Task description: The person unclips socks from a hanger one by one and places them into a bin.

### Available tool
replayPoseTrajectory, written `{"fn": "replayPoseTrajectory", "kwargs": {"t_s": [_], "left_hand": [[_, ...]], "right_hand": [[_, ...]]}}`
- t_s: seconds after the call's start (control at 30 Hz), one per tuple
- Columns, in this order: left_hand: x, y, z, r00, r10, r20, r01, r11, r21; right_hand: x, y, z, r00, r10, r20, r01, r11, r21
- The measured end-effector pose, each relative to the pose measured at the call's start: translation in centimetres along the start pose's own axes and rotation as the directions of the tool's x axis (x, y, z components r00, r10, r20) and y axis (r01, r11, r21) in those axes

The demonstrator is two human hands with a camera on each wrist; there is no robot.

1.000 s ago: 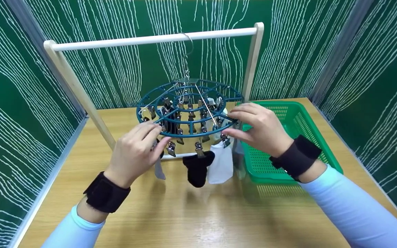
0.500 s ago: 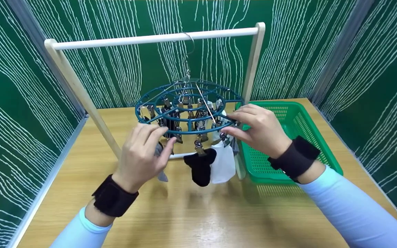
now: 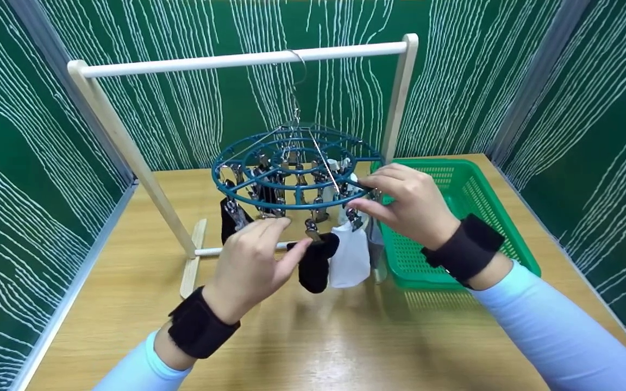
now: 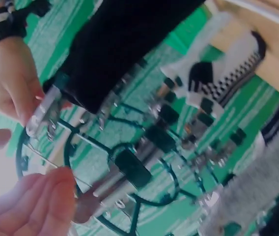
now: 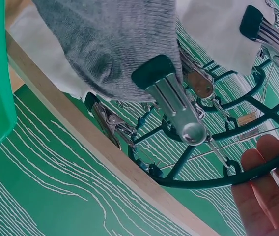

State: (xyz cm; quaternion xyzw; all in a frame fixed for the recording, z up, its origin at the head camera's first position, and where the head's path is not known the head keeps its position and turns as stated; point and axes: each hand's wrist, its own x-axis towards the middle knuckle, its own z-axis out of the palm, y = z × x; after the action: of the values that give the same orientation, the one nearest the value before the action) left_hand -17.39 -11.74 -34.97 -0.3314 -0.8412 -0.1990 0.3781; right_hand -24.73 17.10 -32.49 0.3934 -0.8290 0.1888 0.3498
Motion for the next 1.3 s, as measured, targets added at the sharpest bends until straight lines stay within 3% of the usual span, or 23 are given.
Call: {"fn": "replayPoseTrajectory", "kwargs": {"t_s": [0.17, 0.33, 0.5, 0.6, 0.87, 1.13, 1.3], "left_hand": [[0.6, 0.4, 0.5, 0.981, -0.114, 0.156, 0.141, 0.975, -0.171], [1.2, 0.0, 1.1, 0.943, -0.193, 0.271, 0.278, 0.904, -0.325], [1.6, -0.6, 1.7, 0.923, -0.218, 0.318, 0.344, 0.836, -0.427], [1.7, -0.8, 1.9, 0.918, -0.233, 0.320, 0.364, 0.815, -0.451], [1.8, -0.7, 2.1, 0.885, -0.279, 0.372, 0.435, 0.781, -0.449], [1.9, -0.4, 2.3, 0.879, -0.279, 0.387, 0.442, 0.779, -0.444], [1.9, -0.3, 2.5, 0.884, -0.276, 0.377, 0.436, 0.778, -0.452]], "right_hand": [[-0.1, -0.1, -0.1, 1.000, 0.010, 0.003, -0.010, 1.000, -0.004], [-0.2, 0.0, 0.0, 1.000, -0.002, 0.002, 0.002, 1.000, 0.009], [-0.1, 0.0, 0.2, 1.000, -0.012, -0.002, 0.012, 1.000, 0.020], [-0.1, -0.1, 0.3, 1.000, -0.007, -0.003, 0.007, 1.000, 0.019], [-0.6, 0.0, 0.3, 1.000, 0.004, -0.012, -0.004, 0.999, 0.034], [-1.8, -1.0, 0.0, 0.994, 0.009, -0.111, 0.000, 0.997, 0.079], [-3.4, -2.5, 0.1, 0.983, 0.051, -0.174, -0.030, 0.992, 0.122]]}}
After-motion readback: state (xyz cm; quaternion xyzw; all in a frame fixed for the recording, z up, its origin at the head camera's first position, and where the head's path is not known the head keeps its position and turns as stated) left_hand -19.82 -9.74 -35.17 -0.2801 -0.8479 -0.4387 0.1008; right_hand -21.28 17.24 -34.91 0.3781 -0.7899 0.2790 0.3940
